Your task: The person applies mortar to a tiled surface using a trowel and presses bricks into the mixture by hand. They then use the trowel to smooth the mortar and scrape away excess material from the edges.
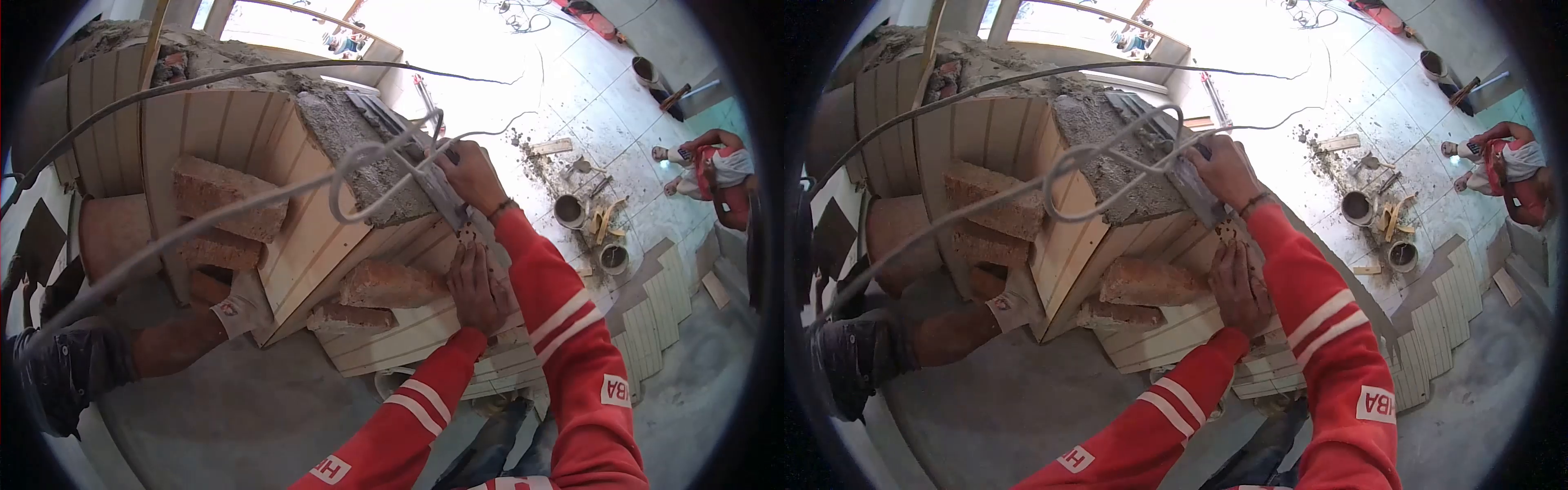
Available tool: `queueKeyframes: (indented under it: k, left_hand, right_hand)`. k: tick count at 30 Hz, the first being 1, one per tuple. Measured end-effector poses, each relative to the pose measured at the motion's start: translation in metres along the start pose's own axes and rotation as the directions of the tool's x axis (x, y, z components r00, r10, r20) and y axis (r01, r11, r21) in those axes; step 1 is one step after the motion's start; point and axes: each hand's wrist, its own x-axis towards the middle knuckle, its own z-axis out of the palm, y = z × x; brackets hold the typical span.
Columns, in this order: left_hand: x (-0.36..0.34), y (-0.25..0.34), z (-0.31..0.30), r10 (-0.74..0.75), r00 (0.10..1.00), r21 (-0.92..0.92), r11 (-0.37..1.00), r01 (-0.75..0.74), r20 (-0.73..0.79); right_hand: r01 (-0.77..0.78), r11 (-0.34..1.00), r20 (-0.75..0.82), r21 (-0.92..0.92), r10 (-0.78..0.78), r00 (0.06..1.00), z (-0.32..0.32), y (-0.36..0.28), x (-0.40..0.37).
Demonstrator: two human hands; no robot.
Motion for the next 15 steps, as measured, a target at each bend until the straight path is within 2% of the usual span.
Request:
queueKeyframes:
  k: [3, 4, 5, 6, 7, 8, 9, 10, 12, 13, 15]
  left_hand:
    - [0.000, -0.004, 0.004, -0.001, 1.000, -0.024, 1.000, 0.001, -0.029]
    - [-0.004, -0.006, 0.004, -0.023, 1.000, -0.013, 1.000, 0.023, 0.020]
    - [-0.006, -0.008, 0.005, -0.042, 0.997, -0.002, 0.999, 0.043, 0.067]
    - [-0.008, -0.010, 0.005, -0.042, 0.997, 0.001, 0.999, 0.042, 0.069]
    - [-0.008, -0.010, 0.005, -0.042, 0.998, -0.044, 0.998, 0.045, 0.055]
    - [-0.006, -0.010, 0.004, -0.039, 0.998, -0.089, 0.995, 0.043, 0.042]
    - [-0.003, -0.006, 0.002, -0.027, 0.999, -0.064, 0.998, 0.028, 0.018]
    - [0.000, -0.004, 0.000, -0.025, 1.000, -0.059, 0.998, 0.026, 0.018]
    - [-0.002, -0.005, 0.001, -0.107, 0.994, -0.184, 0.977, 0.105, -0.001]
    - [-0.005, -0.015, 0.004, -0.021, 0.998, -0.002, 1.000, 0.021, 0.062]
    - [-0.006, -0.018, 0.007, -0.023, 0.998, 0.024, 0.999, 0.021, 0.067]
  right_hand:
    - [-0.001, 0.998, 0.005, -0.066, 0.001, 1.000, 0.006, -0.001, 0.024]
    - [-0.001, 0.993, 0.004, -0.115, 0.002, 1.000, 0.012, -0.010, 0.035]
    - [0.104, 0.995, -0.031, -0.010, -0.104, 0.994, 0.014, -0.018, 0.048]
    - [0.089, 0.995, 0.034, 0.036, -0.091, 0.995, 0.021, -0.016, 0.074]
    - [0.194, 0.978, -0.019, 0.074, -0.193, 0.981, 0.036, -0.005, 0.102]
    - [0.274, 0.961, -0.033, 0.040, -0.273, 0.962, 0.029, -0.020, 0.111]
    - [0.322, 0.945, -0.001, 0.050, -0.322, 0.947, 0.039, -0.008, 0.138]
    - [0.368, 0.927, 0.032, 0.064, -0.371, 0.928, 0.052, 0.005, 0.162]
    - [0.370, 0.922, 0.011, 0.115, -0.374, 0.927, 0.062, 0.014, 0.166]
    - [0.371, 0.915, -0.007, 0.160, -0.374, 0.927, 0.066, 0.019, 0.162]
    - [0.405, 0.892, 0.001, 0.200, -0.413, 0.911, 0.057, 0.020, 0.140]
